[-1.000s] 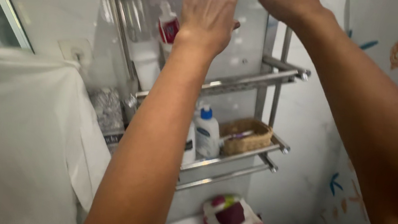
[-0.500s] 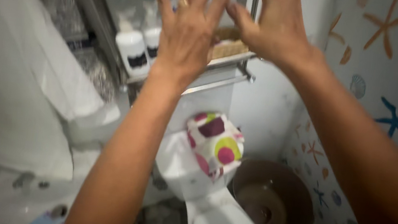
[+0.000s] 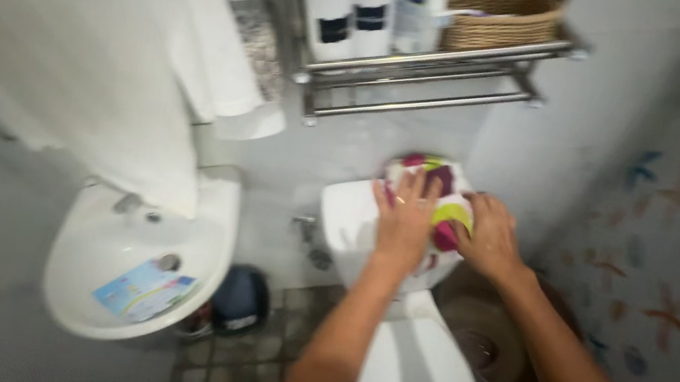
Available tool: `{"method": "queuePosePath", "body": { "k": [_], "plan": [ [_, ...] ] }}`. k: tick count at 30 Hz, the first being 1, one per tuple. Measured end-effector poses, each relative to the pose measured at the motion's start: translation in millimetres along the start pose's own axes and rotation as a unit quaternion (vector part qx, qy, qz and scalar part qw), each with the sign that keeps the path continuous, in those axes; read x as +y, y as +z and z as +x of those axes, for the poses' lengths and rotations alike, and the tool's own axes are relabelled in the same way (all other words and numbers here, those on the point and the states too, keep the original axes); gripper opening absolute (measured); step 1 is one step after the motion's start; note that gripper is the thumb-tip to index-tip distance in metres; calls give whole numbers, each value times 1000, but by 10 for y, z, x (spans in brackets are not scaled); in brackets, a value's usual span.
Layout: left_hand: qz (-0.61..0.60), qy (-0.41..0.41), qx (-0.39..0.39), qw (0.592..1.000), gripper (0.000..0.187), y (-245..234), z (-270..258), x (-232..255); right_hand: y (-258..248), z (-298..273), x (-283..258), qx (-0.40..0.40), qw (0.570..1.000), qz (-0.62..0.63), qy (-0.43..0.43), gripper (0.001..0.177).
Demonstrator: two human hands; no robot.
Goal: The person adjusts a shower curtain, then reorganizes bottles and a basket on a wall-mounted metal rack. They place a folded cloth on the sink, then scoop water from a bucket with a mug and pour it into the toilet bowl multiple times.
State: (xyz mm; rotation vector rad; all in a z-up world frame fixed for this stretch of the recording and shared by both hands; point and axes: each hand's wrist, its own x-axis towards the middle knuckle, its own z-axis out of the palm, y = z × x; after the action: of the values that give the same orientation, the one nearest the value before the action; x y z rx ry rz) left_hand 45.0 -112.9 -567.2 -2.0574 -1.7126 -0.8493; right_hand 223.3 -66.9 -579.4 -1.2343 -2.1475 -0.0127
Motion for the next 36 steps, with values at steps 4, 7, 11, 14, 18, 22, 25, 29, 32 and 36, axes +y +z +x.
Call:
{"method": "queuePosePath", "body": {
  "k": [4, 7, 11, 14, 18, 22, 25, 29, 32, 36],
  "plan": [
    [-17, -53, -151, 987, 81, 384, -247, -95, 690, -244, 332, -60, 988, -77, 116, 63],
    [-15, -88, -175, 980, 87, 691, -329, -203, 1043, -396, 518, -115, 971, -101, 186, 59],
    [7, -125, -177, 976, 89, 1089, -350, -313, 1311, -386, 744, -126, 960, -102, 229, 63],
    [-4, -167, -239, 957, 92, 1351, -317, -326, 1495, -314, 886, -139, 949, -98, 265, 71],
    [1, -176, -237, 955, 91, 1599, -294, -337, 1709, -171, 1022, -103, 954, -110, 259, 91],
    [-16, -216, -301, 929, 97, 1802, -134, -299, 1750, 70, 1068, -71, 964, -107, 231, 114],
    [-6, -215, -326, 921, 100, 1888, -14, -272, 1721, 270, 1007, -155, 947, -128, 249, 128],
    [-90, -254, -328, 906, 105, 1915, 13, -283, 1709, 385, 909, -244, 911, -76, 324, 138],
    [-240, -273, -210, 907, 123, 1903, 6, -332, 1732, 400, 904, -167, 915, 18, 368, 141],
    [-314, -295, -184, 884, 129, 1873, 41, -364, 1738, 427, 975, -40, 895, 161, 414, 123]
  ]
}}
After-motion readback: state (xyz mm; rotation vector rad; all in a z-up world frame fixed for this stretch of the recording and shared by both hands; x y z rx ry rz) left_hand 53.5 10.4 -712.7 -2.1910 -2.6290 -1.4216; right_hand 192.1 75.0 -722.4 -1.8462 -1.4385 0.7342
